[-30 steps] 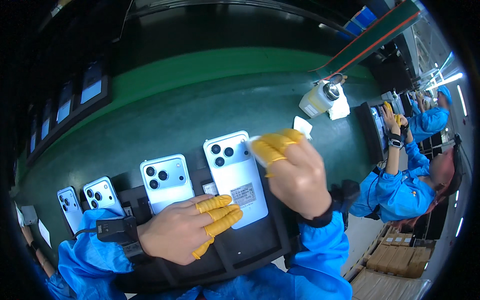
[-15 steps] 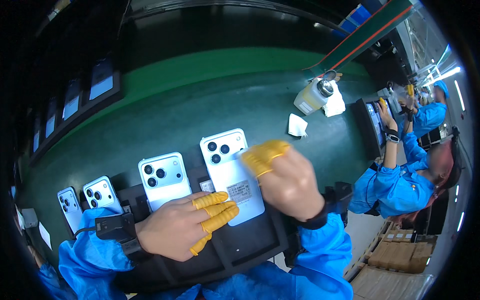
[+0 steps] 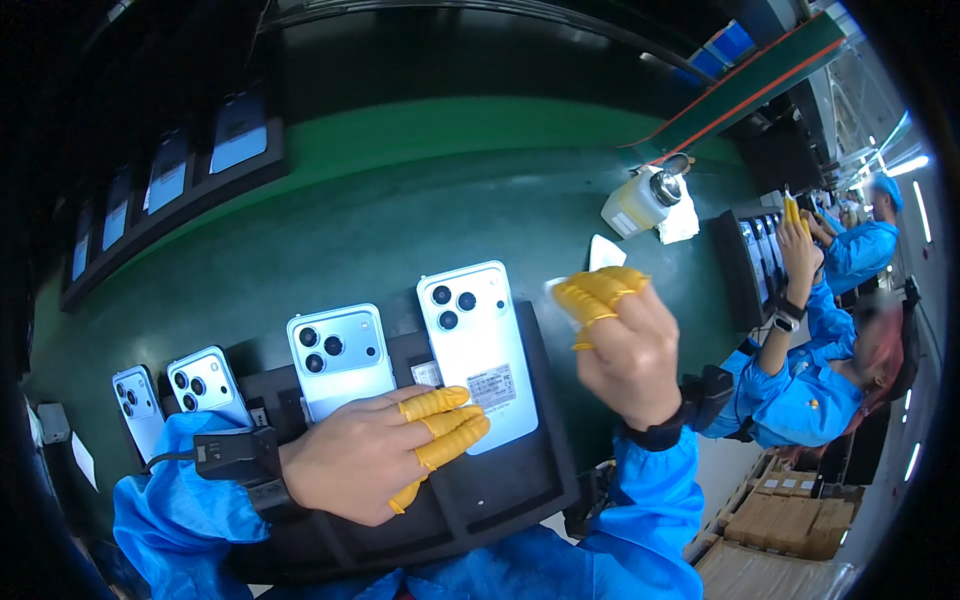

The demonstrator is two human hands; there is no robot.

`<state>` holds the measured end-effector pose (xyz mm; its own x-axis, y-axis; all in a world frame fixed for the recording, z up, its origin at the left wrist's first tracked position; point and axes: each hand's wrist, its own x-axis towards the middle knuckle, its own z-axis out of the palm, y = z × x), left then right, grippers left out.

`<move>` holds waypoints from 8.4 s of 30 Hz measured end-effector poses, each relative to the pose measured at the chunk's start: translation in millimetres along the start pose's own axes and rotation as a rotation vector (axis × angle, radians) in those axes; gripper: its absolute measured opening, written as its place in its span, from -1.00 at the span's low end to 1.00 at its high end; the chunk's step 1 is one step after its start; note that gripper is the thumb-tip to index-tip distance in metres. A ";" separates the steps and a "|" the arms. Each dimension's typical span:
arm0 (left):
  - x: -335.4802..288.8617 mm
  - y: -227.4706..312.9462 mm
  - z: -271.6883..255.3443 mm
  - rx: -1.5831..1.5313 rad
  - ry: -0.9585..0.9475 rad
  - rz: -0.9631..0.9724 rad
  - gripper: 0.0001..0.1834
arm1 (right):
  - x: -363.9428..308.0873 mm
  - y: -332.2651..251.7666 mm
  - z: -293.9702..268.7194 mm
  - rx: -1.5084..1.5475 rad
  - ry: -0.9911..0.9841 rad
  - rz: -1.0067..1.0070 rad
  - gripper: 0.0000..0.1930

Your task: Cleaning and inspecting the rear surfaces and camera lenses of multiple smartphones on an assembly line conveyor.

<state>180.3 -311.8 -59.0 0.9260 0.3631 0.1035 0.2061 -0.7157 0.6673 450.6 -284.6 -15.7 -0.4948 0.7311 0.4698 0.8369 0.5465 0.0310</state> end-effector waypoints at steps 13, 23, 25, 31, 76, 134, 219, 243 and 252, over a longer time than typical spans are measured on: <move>-3.1 1.1 0.5 0.000 0.079 0.011 -0.28 | 21.9 -36.1 36.2 0.190 0.086 -0.184 -0.64; -2.7 -1.6 2.5 -0.006 0.084 0.019 -0.29 | 17.0 -29.1 29.6 0.150 -0.030 -0.219 -0.66; -3.7 -0.3 1.5 0.001 0.070 0.023 -0.29 | 20.6 -20.2 26.0 0.009 -0.028 -0.112 -0.70; -5.7 -1.2 1.1 0.030 0.035 0.031 -0.28 | 20.3 -11.9 27.2 -0.013 0.076 0.027 -0.76; -95.3 -1.1 -19.8 0.138 0.081 0.005 -0.41 | 84.1 -118.7 47.5 0.419 -0.148 -0.467 -0.66; -103.2 10.8 -17.9 0.191 0.133 -0.073 -0.39 | 69.2 -130.8 33.0 0.288 -0.140 -0.397 -0.73; -103.9 6.7 -14.6 0.263 0.136 -0.102 -0.39 | 43.0 -127.2 25.6 0.232 -0.193 -0.172 -0.90; -100.8 3.1 -8.6 0.166 0.333 -0.001 -0.51 | 73.8 -144.1 44.9 0.412 -0.157 -0.423 -0.80; -101.9 4.2 -5.1 0.169 0.238 -0.024 -0.53 | 55.0 -126.0 9.0 0.470 -0.292 -0.223 -0.82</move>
<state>85.2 -348.7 -63.0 0.8243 0.4962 0.2724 0.2949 -0.7872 0.5416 315.9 -309.6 -1.7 -0.7464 0.6237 0.2323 0.5452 0.7732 -0.3241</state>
